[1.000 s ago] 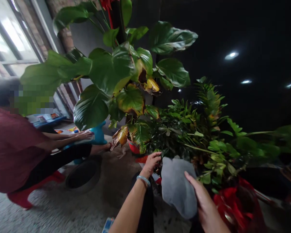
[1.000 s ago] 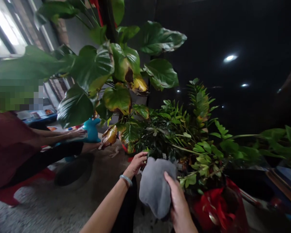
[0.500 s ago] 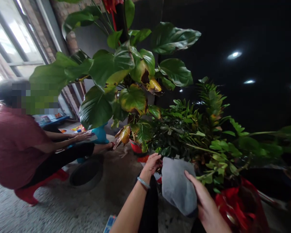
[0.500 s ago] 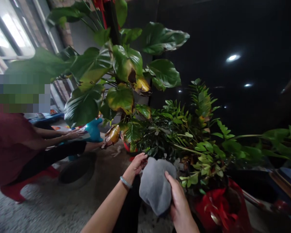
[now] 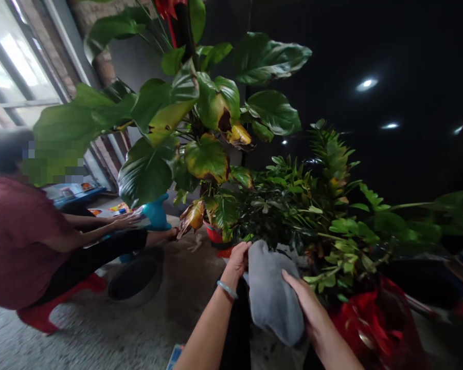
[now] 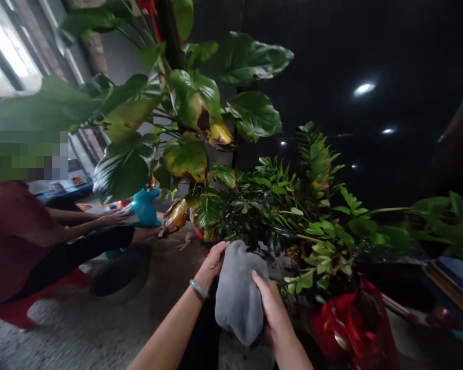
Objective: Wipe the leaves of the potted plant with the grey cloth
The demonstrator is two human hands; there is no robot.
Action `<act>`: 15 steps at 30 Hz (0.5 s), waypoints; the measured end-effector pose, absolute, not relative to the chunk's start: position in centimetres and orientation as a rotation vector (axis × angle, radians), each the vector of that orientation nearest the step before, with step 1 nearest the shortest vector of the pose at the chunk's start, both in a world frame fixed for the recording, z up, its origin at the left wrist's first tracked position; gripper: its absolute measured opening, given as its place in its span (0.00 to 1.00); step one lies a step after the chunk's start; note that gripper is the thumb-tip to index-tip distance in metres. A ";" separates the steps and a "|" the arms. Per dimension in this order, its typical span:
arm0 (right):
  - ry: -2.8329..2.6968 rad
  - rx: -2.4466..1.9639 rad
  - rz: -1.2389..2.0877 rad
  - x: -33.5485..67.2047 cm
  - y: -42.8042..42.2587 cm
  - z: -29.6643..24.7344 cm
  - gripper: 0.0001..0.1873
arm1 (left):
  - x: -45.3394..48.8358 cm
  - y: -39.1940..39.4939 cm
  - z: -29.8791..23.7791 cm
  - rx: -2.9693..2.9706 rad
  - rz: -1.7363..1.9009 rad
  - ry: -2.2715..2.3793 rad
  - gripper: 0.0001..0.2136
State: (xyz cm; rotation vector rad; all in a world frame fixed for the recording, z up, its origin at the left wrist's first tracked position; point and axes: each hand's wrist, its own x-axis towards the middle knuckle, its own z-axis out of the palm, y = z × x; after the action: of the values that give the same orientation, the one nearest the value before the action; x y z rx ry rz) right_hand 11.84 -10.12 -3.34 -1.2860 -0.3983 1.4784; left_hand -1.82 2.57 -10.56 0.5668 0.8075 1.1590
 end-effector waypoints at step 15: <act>-0.209 -1.128 1.386 12.6 -10.5 -4.5 0.14 | -1.8 2.3 -10.2 0.636 1.067 0.903 0.22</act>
State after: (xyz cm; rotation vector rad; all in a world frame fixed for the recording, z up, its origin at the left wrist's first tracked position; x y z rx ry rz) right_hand 12.62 -10.53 -4.46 -1.1282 -0.2093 1.3862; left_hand -1.80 2.33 -10.19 0.6357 0.9029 1.0674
